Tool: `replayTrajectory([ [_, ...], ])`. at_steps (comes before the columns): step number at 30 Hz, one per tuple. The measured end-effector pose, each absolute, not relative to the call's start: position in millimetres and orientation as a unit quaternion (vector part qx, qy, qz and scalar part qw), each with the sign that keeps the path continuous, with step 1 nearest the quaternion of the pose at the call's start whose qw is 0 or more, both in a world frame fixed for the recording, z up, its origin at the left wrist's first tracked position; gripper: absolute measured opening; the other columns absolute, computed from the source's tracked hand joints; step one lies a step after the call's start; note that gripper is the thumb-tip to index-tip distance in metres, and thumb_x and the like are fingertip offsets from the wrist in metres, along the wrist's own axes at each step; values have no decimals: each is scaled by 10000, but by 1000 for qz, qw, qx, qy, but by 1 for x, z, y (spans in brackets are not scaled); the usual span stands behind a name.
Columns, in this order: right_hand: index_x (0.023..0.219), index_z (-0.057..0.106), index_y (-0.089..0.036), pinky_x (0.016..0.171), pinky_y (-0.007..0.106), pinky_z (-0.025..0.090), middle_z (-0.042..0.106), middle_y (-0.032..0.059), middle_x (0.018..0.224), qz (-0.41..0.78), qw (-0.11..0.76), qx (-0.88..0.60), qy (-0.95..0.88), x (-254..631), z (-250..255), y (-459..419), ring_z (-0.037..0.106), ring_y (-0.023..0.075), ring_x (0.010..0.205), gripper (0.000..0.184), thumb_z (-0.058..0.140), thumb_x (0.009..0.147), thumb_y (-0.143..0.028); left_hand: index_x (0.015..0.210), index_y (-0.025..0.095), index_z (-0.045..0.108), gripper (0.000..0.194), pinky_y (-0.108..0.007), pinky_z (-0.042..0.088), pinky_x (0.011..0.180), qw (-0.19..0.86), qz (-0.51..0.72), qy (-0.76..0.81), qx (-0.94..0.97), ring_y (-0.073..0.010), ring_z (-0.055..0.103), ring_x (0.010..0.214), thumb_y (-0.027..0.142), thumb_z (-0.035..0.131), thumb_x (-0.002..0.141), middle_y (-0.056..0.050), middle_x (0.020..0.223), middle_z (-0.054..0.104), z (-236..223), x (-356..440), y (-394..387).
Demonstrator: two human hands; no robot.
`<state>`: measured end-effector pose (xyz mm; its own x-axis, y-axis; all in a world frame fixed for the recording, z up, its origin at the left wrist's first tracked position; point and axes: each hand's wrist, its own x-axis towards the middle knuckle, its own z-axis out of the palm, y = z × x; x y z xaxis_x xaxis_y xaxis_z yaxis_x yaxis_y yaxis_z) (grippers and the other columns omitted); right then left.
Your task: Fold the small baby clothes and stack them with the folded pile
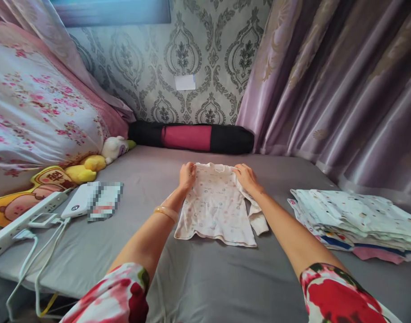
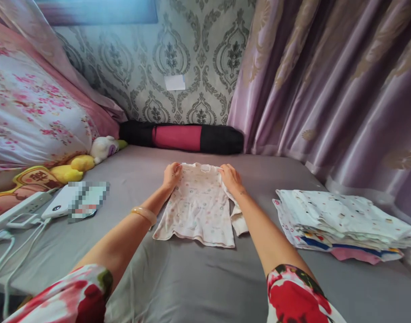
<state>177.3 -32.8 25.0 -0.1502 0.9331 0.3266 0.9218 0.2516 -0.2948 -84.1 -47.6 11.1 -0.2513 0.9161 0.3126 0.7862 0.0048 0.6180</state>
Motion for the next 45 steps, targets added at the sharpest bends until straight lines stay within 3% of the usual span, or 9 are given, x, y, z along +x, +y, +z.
replayTrajectory([
  [11,1193,599,-260,768,292,400,614,74,1227,-12,143,-632,-762,170,9,-16,613,223,1005,307,361,1032,-370,1249,266,573,371,-290,435,715,-7,215,694,687,-217,625,931,376,300,1023,-88,1147,544,-2,-103,-33],
  [22,1182,567,-242,793,325,406,599,93,1217,-20,75,-604,-793,164,-9,39,624,233,1012,311,320,1042,-370,1266,239,560,369,-306,446,735,-71,79,639,762,-227,621,935,236,301,1002,-131,1182,545,-14,-134,24],
  [28,1188,575,-243,826,332,414,602,104,1231,3,49,-614,-787,163,-14,56,611,245,1066,304,344,1035,-369,1169,219,623,376,-311,449,750,-23,70,650,756,-236,633,936,351,307,1013,-127,1147,579,-17,-135,44],
  [31,1169,604,-233,855,328,417,606,109,1235,22,49,-618,-784,164,-16,62,593,245,1105,290,382,1024,-351,1128,196,646,352,-306,442,801,10,73,655,752,-236,628,990,324,344,999,-126,1112,615,-18,-132,48],
  [39,1276,599,-213,989,358,373,575,121,1323,85,38,-589,-803,142,-9,84,511,260,1239,340,457,997,-344,1224,198,614,355,-395,389,962,53,76,652,752,-306,537,1225,368,483,941,-139,1280,621,-14,-106,66],
  [45,1211,620,-175,989,361,373,587,143,1276,58,75,-618,-780,131,-16,79,509,272,1227,317,443,1003,-336,1133,178,650,355,-386,405,932,64,111,687,715,-309,575,1166,411,452,954,-162,1206,662,-22,-88,68],
])
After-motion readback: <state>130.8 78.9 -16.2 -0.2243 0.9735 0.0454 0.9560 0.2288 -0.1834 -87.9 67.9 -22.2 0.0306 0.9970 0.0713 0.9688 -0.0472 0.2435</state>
